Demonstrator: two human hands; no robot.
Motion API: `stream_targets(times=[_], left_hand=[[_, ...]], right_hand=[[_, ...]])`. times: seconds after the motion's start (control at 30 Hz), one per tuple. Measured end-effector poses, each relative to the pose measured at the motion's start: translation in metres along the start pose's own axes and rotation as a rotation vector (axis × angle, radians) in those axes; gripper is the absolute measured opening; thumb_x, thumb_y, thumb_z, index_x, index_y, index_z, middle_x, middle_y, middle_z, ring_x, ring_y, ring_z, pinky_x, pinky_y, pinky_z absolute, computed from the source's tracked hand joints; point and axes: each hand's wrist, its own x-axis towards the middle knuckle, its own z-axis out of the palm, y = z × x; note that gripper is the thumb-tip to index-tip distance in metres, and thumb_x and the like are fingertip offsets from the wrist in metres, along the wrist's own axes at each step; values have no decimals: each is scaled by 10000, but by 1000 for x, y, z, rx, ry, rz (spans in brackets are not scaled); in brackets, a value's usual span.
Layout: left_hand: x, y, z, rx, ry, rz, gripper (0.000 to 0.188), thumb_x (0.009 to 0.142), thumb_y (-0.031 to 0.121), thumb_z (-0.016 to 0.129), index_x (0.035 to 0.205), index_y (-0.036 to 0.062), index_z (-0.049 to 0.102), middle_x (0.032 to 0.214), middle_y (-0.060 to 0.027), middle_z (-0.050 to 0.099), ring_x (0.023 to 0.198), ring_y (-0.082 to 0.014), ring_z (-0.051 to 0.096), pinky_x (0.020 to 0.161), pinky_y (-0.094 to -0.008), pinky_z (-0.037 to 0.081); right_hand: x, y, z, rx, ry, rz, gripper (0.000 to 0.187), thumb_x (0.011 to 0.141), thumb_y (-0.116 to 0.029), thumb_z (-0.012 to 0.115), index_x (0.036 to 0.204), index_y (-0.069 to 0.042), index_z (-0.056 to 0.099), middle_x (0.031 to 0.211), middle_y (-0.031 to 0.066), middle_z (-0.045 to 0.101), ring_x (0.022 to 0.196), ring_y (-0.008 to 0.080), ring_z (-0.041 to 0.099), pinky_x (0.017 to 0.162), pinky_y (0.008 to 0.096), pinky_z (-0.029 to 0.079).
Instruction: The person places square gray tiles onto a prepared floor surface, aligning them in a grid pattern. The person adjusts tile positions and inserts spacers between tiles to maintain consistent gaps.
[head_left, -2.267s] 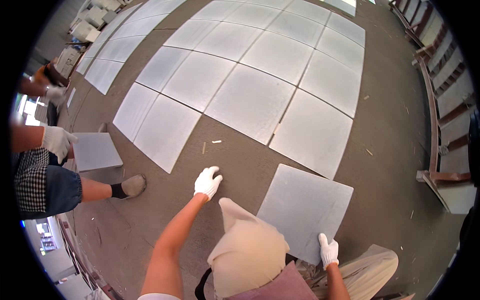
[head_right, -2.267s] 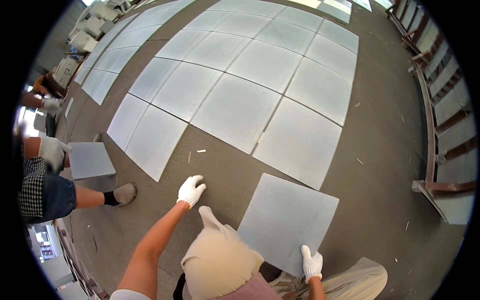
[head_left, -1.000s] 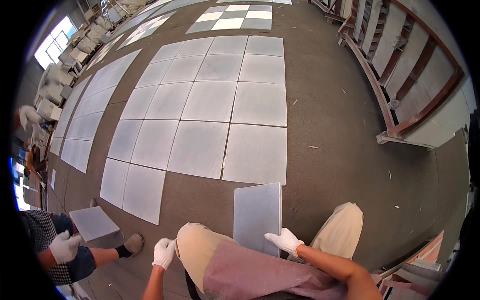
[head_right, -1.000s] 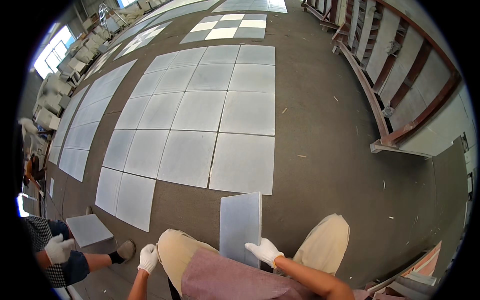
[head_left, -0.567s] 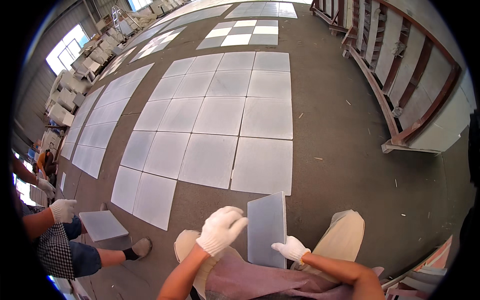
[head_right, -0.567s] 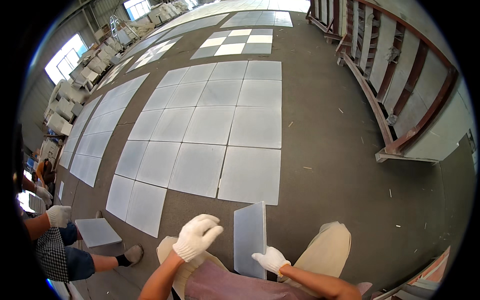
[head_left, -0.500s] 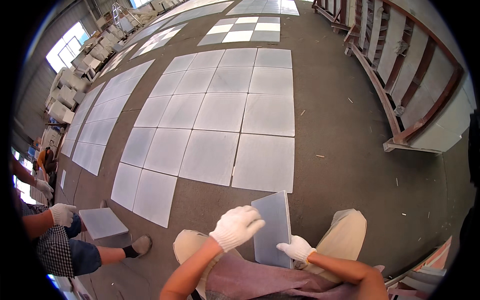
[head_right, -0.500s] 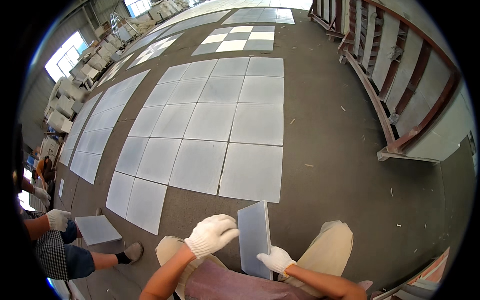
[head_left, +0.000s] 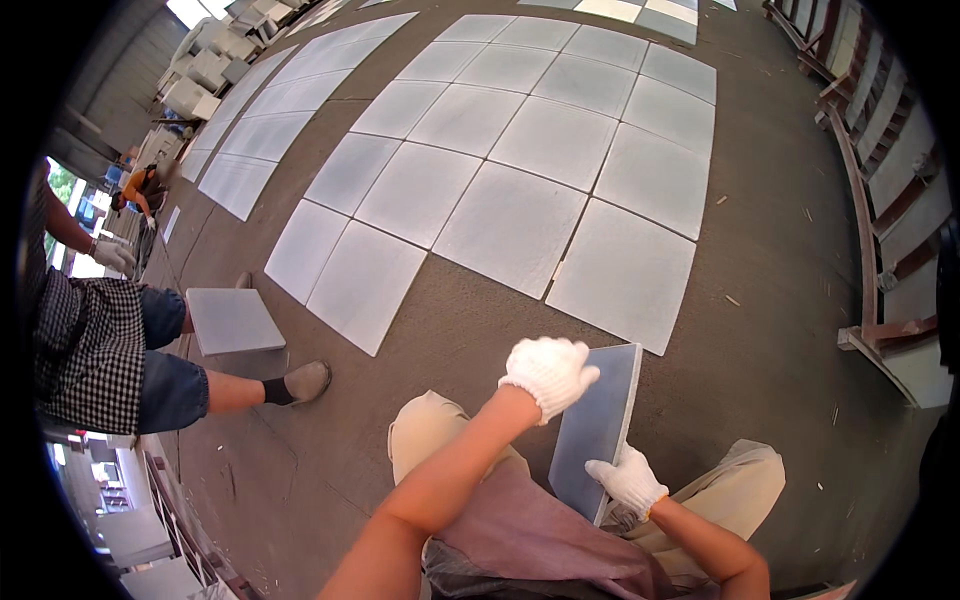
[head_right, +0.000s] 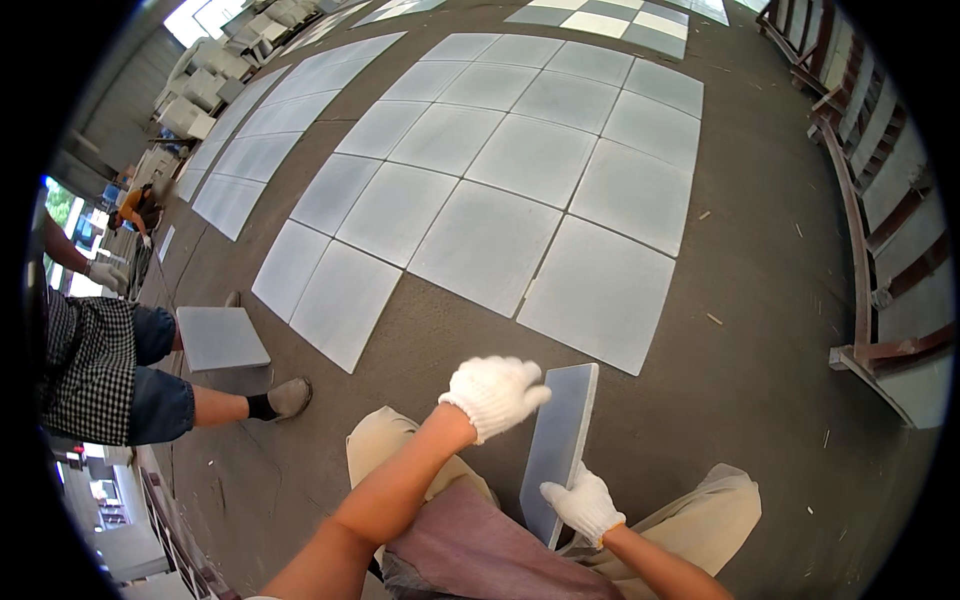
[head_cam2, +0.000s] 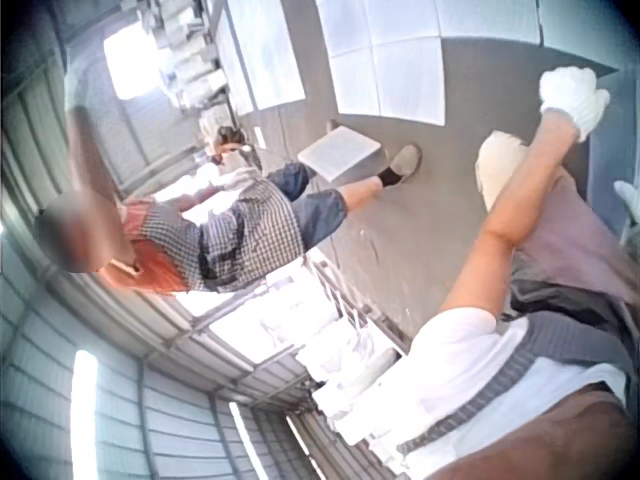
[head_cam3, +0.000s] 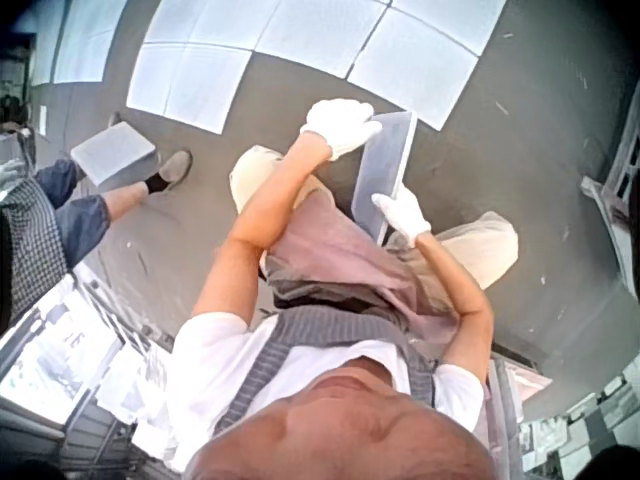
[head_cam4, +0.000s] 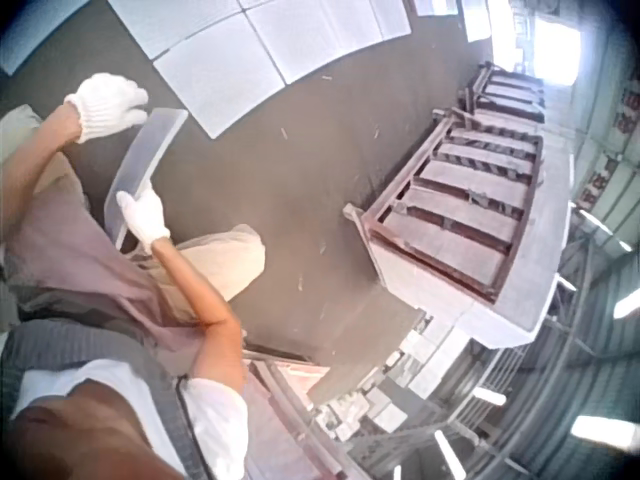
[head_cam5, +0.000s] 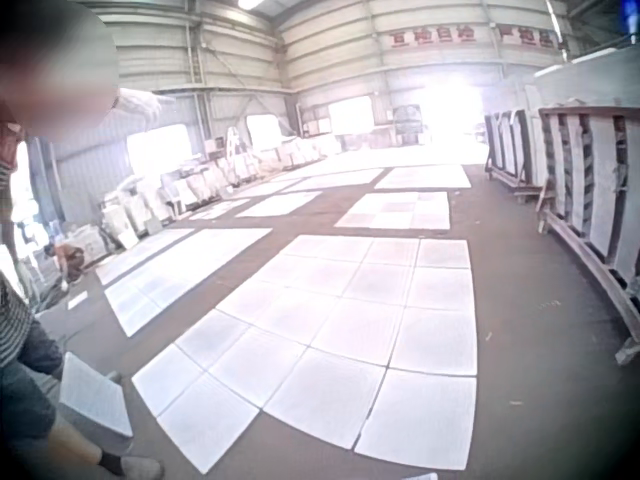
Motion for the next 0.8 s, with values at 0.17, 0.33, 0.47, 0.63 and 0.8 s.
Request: stream_targets(times=[0.17, 0.33, 0.47, 0.63, 0.8], left_hand=[[8, -31, -25, 79, 599, -269, 382, 921, 426, 504, 976, 69, 629, 905, -190, 660, 873, -385, 639, 766, -505, 492], [4, -8, -17, -240, 43, -94, 412, 937, 410, 448, 882, 48, 637, 880, -183, 668, 857, -376, 648, 762, -484, 512], [4, 20, -14, -218, 244, 46, 282, 944, 340, 505, 950, 71, 589, 860, -150, 652, 811, -349, 650, 696, -462, 529], [5, 48, -7, -303, 540, 188, 171, 918, 265, 556, 942, 96, 570, 779, -97, 614, 756, -310, 631, 684, -429, 516], [4, 74, -7, -404, 668, 320, 149, 889, 210, 595, 1001, 112, 595, 745, -67, 591, 723, -287, 613, 668, -408, 511]], right_hand=[[-3, 1, -1, 167, 40, 50, 396, 856, -228, 635, 1158, 27, 614, 885, 92, 684, 729, 169, 620, 691, 328, 509], [1, 2, 2, 186, 60, 37, 351, 868, -214, 629, 1120, 30, 633, 898, 81, 678, 757, 157, 611, 700, 319, 498], [1, 12, 5, 281, 92, 10, 318, 846, -151, 622, 1098, 42, 638, 954, 92, 687, 816, 162, 616, 744, 312, 494], [1, 24, -1, 360, 93, 15, 314, 821, -116, 624, 1085, 54, 636, 913, 70, 674, 790, 147, 591, 729, 307, 487], [0, 17, -3, 332, 81, 43, 287, 814, -123, 630, 1037, 56, 637, 840, 63, 658, 743, 139, 576, 674, 310, 474]])
